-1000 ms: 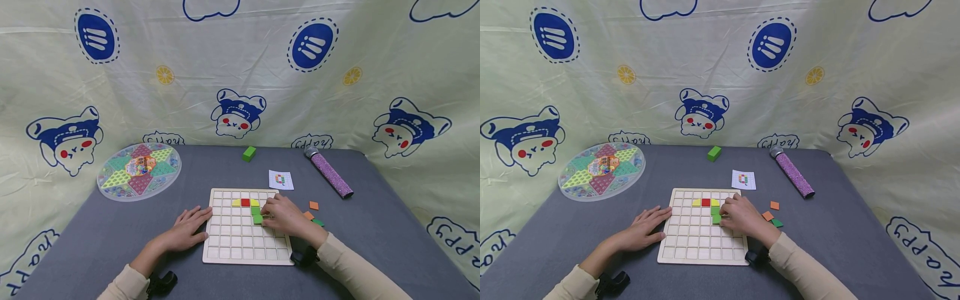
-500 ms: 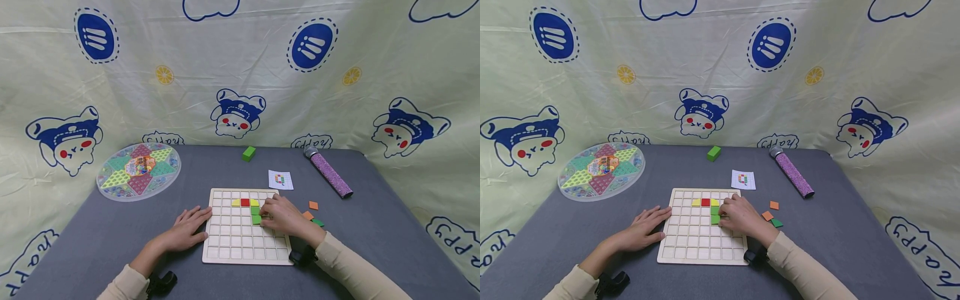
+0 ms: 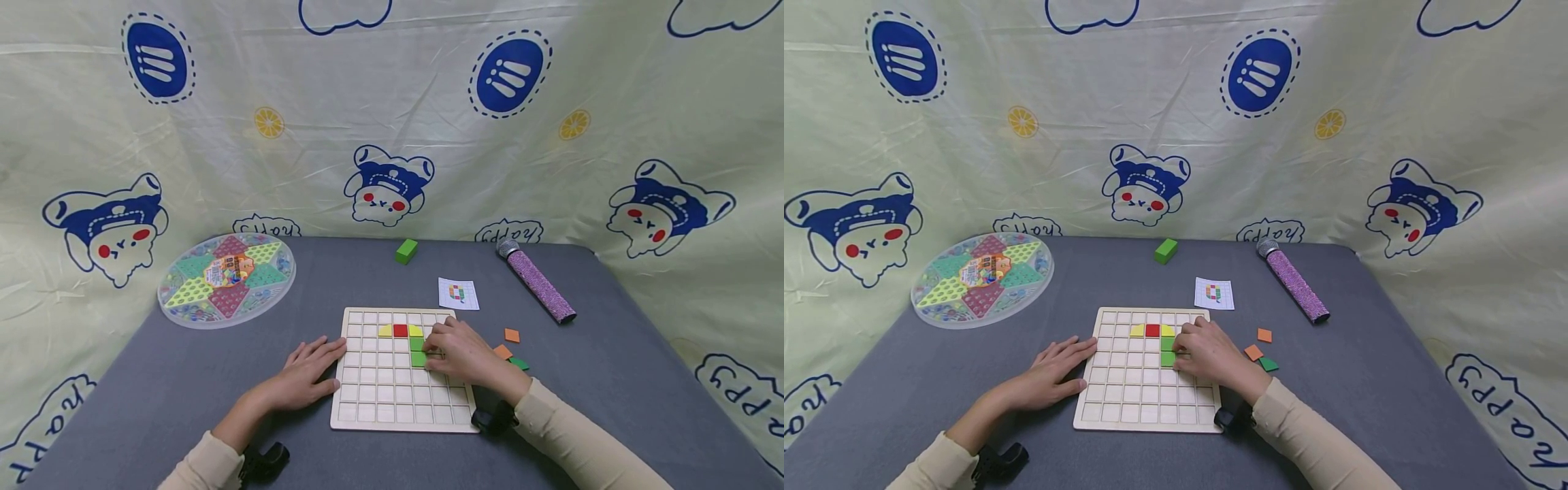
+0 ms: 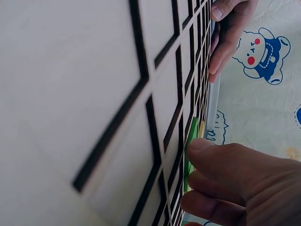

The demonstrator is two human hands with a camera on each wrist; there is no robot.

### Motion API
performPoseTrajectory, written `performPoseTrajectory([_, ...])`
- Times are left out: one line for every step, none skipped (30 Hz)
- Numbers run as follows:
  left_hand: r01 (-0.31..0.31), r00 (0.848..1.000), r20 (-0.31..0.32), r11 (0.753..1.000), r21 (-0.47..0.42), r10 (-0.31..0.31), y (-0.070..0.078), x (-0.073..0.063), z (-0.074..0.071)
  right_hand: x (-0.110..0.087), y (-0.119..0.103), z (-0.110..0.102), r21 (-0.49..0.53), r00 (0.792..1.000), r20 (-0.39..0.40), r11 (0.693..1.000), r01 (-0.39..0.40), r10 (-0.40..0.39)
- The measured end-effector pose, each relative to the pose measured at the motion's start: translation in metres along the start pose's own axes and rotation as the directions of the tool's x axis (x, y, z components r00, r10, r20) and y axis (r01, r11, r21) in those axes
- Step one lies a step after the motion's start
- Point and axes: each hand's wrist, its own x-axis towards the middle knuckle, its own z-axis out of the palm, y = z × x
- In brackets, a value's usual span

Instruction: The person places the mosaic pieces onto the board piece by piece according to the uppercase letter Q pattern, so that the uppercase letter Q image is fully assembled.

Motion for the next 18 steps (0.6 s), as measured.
performPoseTrajectory([0.0, 1.0, 0.0, 1.0, 0.0, 0.0, 0.0, 0.0, 0.0, 0.0, 0.0, 0.0, 0.0, 1.0, 0.0, 1.0, -0.002, 0.002])
performPoseTrajectory([-0.001, 1.0, 0.0, 1.0, 0.001, 0.001, 0.0, 0.0, 0.0, 0.0, 0.0, 0.0, 0.002, 1.0, 0.0, 1.0, -0.003, 0.003])
performPoseTrajectory([-0.003, 1.0, -0.001, 1.0, 0.002, 0.003, 0.0, 0.0, 0.0, 0.0, 0.0, 0.0, 0.004, 1.0, -0.001, 1.0, -0.005, 0.005])
performPoseTrajectory([-0.005, 1.0, -0.002, 1.0, 0.002, 0.005, 0.0, 0.0, 0.0, 0.0, 0.0, 0.0, 0.007, 1.0, -0.003, 1.0, -0.006, 0.006])
performPoseTrajectory([-0.007, 1.0, -0.003, 1.0, 0.002, 0.007, 0.0, 0.0, 0.0, 0.0, -0.001, 0.0, 0.008, 1.0, -0.006, 1.0, -0.007, 0.007])
performPoseTrajectory([-0.008, 1.0, -0.004, 1.0, 0.001, 0.008, 0.0, 0.0, 0.0, 0.0, -0.001, -0.001, 0.008, 1.0, -0.008, 1.0, -0.009, 0.009])
performPoseTrajectory([-0.01, 1.0, -0.005, 1.0, 0.001, 0.01, -0.001, 0.0, 0.0, 0.0, -0.001, -0.001, 0.008, 1.0, -0.011, 1.0, -0.011, 0.011])
performPoseTrajectory([-0.01, 1.0, -0.005, 1.0, 0.001, 0.01, -0.001, 0.0, 0.0, -0.001, -0.001, -0.001, 0.007, 1.0, -0.015, 1.0, -0.011, 0.012])
performPoseTrajectory([-0.008, 1.0, -0.005, 1.0, 0.001, 0.008, -0.001, 0.0, 0.0, -0.001, -0.001, -0.002, 0.007, 1.0, -0.018, 1.0, -0.018, 0.018])
performPoseTrajectory([-0.007, 1.0, -0.004, 1.0, 0.0, 0.007, -0.001, 0.0, 0.0, -0.002, -0.001, -0.003, 0.006, 0.999, -0.021, 1.0, -0.028, 0.028])
performPoseTrajectory([-0.005, 1.0, -0.003, 1.0, 0.0, 0.005, -0.001, 0.0, 0.001, -0.002, 0.0, -0.004, 0.007, 0.999, -0.025, 0.999, -0.043, 0.043])
performPoseTrajectory([-0.002, 1.0, -0.002, 1.0, 0.0, 0.002, -0.001, 0.0, 0.001, -0.003, 0.0, -0.006, 0.007, 0.998, -0.03, 0.998, -0.059, 0.059])
performPoseTrajectory([0.0, 1.0, -0.001, 1.0, 0.0, 0.0, -0.001, 0.0, 0.001, -0.004, 0.001, -0.008, 0.006, 0.997, -0.04, 0.997, -0.072, 0.073])
performPoseTrajectory([0.002, 1.0, -0.001, 1.0, 0.001, -0.002, -0.001, 0.0, 0.001, -0.006, 0.003, -0.011, 0.008, 0.995, -0.051, 0.996, -0.086, 0.087])
performPoseTrajectory([0.006, 1.0, 0.001, 1.0, 0.002, -0.006, -0.001, 0.0, 0.001, -0.008, 0.005, -0.014, 0.01, 0.993, -0.06, 0.995, -0.101, 0.102])
performPoseTrajectory([0.007, 1.0, 0.001, 1.0, 0.002, -0.007, 0.0, 0.0, 0.001, -0.01, 0.008, -0.017, 0.01, 0.991, -0.068, 0.993, -0.114, 0.114])
performPoseTrajectory([0.009, 1.0, 0.002, 1.0, 0.001, -0.009, 0.0, 0.0, 0.001, -0.012, 0.01, -0.02, 0.009, 0.989, -0.074, 0.992, -0.127, 0.127])
performPoseTrajectory([0.01, 1.0, 0.002, 1.0, 0.001, -0.01, 0.0, 0.0, 0.001, -0.015, 0.013, -0.023, 0.004, 0.987, -0.081, 0.991, -0.136, 0.136])
